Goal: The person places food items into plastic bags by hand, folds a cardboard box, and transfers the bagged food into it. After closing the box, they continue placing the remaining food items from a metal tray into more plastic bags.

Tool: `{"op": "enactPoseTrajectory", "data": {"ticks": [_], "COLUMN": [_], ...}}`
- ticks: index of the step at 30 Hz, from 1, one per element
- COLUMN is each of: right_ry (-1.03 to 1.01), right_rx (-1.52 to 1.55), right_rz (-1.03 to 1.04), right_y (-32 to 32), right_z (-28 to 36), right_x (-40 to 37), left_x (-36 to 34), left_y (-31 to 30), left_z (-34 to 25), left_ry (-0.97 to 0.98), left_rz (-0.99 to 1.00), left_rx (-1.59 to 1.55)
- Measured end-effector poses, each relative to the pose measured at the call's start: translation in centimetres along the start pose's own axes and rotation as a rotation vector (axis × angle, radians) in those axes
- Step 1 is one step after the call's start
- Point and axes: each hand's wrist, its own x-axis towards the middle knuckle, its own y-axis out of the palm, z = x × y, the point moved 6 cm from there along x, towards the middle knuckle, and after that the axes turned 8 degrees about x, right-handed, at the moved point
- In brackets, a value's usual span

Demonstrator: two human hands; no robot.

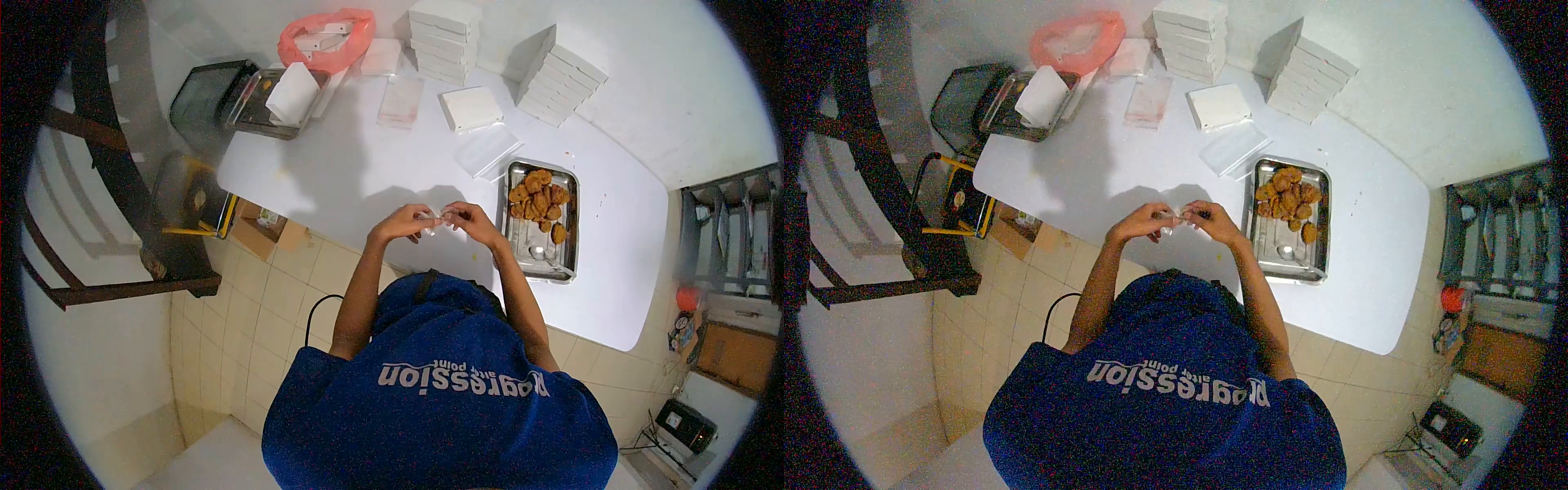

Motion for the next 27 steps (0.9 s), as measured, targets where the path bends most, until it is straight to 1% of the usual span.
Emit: {"op": "enactPoseTrajectory", "data": {"ticks": [2,3,5,6,8,12,14,15,17,21,23,27], "right_ry": [-0.044,-0.045,0.054,0.053,0.068,0.080,0.061,0.061,0.109,0.160,0.179,0.144], "right_rx": [0.175,0.175,0.311,0.311,0.399,0.393,0.440,0.440,0.528,0.615,0.603,0.524], "right_rz": [0.033,0.033,-0.011,-0.012,-0.076,-0.097,-0.093,-0.092,-0.065,-0.058,-0.031,-0.047], "right_y": [-0.1,-0.2,-0.5,-0.4,-0.8,-1.0,-1.2,-1.2,-1.1,-0.8,-0.5,-0.6], "right_z": [-0.7,-0.9,-1.9,-1.7,-1.4,-1.0,-0.9,-0.8,-1.0,-1.2,-1.3,-1.3], "right_x": [0.1,0.1,0.0,-0.1,-0.5,-0.7,-0.7,-0.7,-0.7,-0.6,-0.6,-0.5], "left_x": [-0.3,-0.1,0.2,0.4,0.8,1.1,0.9,0.9,0.8,0.8,0.6,0.9], "left_y": [0.7,0.8,1.1,1.2,1.2,1.4,1.2,1.2,1.3,1.1,1.2,1.2], "left_z": [-0.1,0.3,0.7,1.2,1.6,1.8,1.4,1.4,1.2,1.3,1.1,1.6], "left_ry": [-0.004,-0.004,0.042,0.043,0.124,0.106,0.131,0.130,0.151,0.177,0.178,0.221], "left_rz": [0.137,0.137,0.154,0.154,0.126,0.057,-0.007,-0.007,0.022,0.014,0.018,0.030], "left_rx": [0.042,0.042,-0.108,-0.108,-0.291,-0.370,-0.488,-0.489,-0.588,-0.613,-0.554,-0.571]}}
